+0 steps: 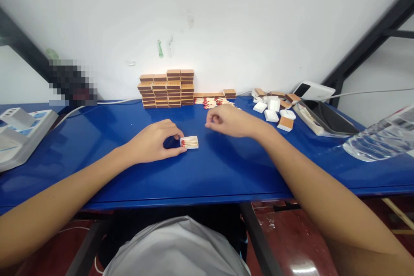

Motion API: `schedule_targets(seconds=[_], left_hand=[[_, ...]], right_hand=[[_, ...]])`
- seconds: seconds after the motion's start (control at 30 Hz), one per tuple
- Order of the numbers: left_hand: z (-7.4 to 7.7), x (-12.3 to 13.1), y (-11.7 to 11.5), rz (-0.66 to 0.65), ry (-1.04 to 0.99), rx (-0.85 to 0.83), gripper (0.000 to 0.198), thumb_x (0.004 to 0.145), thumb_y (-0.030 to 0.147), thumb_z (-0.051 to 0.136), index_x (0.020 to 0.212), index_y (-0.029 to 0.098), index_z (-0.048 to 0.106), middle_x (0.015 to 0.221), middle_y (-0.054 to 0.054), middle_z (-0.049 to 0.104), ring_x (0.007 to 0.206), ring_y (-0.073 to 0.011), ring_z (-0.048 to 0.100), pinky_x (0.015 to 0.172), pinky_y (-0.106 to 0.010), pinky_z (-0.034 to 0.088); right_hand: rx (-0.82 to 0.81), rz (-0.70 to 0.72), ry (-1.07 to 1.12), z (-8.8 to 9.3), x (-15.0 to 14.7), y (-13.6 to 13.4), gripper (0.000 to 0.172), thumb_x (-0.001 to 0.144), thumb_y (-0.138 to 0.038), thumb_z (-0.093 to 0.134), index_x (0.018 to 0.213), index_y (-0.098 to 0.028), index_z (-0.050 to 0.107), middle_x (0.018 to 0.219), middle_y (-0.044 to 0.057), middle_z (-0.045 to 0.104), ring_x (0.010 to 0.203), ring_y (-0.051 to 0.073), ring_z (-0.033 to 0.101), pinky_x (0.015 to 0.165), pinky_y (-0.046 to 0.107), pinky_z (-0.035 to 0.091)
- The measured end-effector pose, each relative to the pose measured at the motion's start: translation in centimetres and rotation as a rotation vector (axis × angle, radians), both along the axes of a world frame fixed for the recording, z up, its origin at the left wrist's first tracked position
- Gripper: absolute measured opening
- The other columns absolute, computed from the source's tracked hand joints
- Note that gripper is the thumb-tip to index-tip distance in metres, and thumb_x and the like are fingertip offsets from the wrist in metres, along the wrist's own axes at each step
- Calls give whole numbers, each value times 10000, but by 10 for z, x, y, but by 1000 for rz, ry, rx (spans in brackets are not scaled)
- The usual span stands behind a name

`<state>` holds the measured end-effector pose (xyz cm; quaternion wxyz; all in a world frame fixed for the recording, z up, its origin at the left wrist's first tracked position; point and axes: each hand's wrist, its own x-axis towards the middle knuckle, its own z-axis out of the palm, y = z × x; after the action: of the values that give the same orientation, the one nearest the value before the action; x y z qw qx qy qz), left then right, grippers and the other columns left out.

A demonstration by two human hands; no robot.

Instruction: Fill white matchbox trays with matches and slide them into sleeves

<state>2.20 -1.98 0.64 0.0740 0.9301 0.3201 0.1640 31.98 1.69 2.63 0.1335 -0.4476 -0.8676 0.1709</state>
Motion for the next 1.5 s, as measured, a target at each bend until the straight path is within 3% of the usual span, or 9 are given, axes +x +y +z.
schedule_targets(seconds=[0.13, 0.23, 0.33, 0.57, 0.77, 0.9, 1.23, 1.5], left_hand=[[0, -1, 0, -4, 2, 12, 240, 971, 410, 775, 1072, 193, 759, 1009, -66, 762, 976, -251, 662, 817, -363, 511], [-1, -1, 0, -9, 3, 17, 230, 973, 403, 770, 1070, 195, 760, 1009, -65, 762, 979, -253, 664, 812, -363, 507], [-1, -2, 1, -9, 4, 19, 227, 971, 403, 770, 1064, 196, 761, 1001, -61, 761, 980, -254, 663, 805, -363, 505], [-1, -2, 1, -4, 9, 21, 239, 978, 414, 764, 1070, 194, 760, 1011, -66, 760, 975, -253, 669, 797, -364, 508], [0, -1, 0, 3, 14, 7, 258, 981, 437, 759, 1067, 193, 762, 1010, -61, 759, 974, -251, 663, 795, -371, 509], [-1, -2, 0, 8, 19, 12, 258, 977, 434, 763, 1075, 195, 760, 1006, -60, 757, 977, -250, 661, 805, -373, 512], [0, -2, 1, -3, 18, 13, 252, 983, 431, 748, 1073, 195, 759, 1016, -69, 760, 975, -255, 670, 810, -376, 514], [0, -2, 0, -1, 18, 12, 239, 980, 419, 757, 1085, 204, 761, 1013, -69, 760, 979, -255, 670, 812, -364, 511]], right_hand=[[153, -242, -144, -1, 58, 33, 219, 894, -408, 655, 841, -213, 739, 752, 55, 717, 686, 210, 596, 711, 347, 413], [132, -284, -214, -6, 93, 52, 212, 857, -426, 684, 870, -238, 782, 750, 55, 723, 789, 251, 631, 737, 355, 439], [83, -272, -244, -13, 107, 61, 230, 844, -464, 699, 863, -256, 797, 741, 48, 721, 833, 263, 643, 798, 377, 464], [-19, -246, -243, -22, 103, 64, 250, 874, -456, 700, 859, -220, 780, 695, 50, 698, 669, 210, 588, 873, 453, 468], [-52, -264, -221, -22, 101, 62, 211, 827, -462, 706, 834, -255, 740, 781, 57, 743, 710, 244, 636, 694, 375, 471], [-33, -230, -183, -19, 94, 58, 240, 834, -486, 685, 863, -251, 727, 782, 40, 735, 692, 220, 626, 654, 340, 445], [32, -259, -253, -21, 111, 68, 330, 847, -580, 727, 872, -252, 761, 723, 40, 717, 760, 247, 627, 845, 421, 469], [-23, -265, -251, -23, 109, 67, 296, 850, -544, 742, 842, -249, 765, 691, 49, 703, 684, 242, 620, 697, 385, 464]])
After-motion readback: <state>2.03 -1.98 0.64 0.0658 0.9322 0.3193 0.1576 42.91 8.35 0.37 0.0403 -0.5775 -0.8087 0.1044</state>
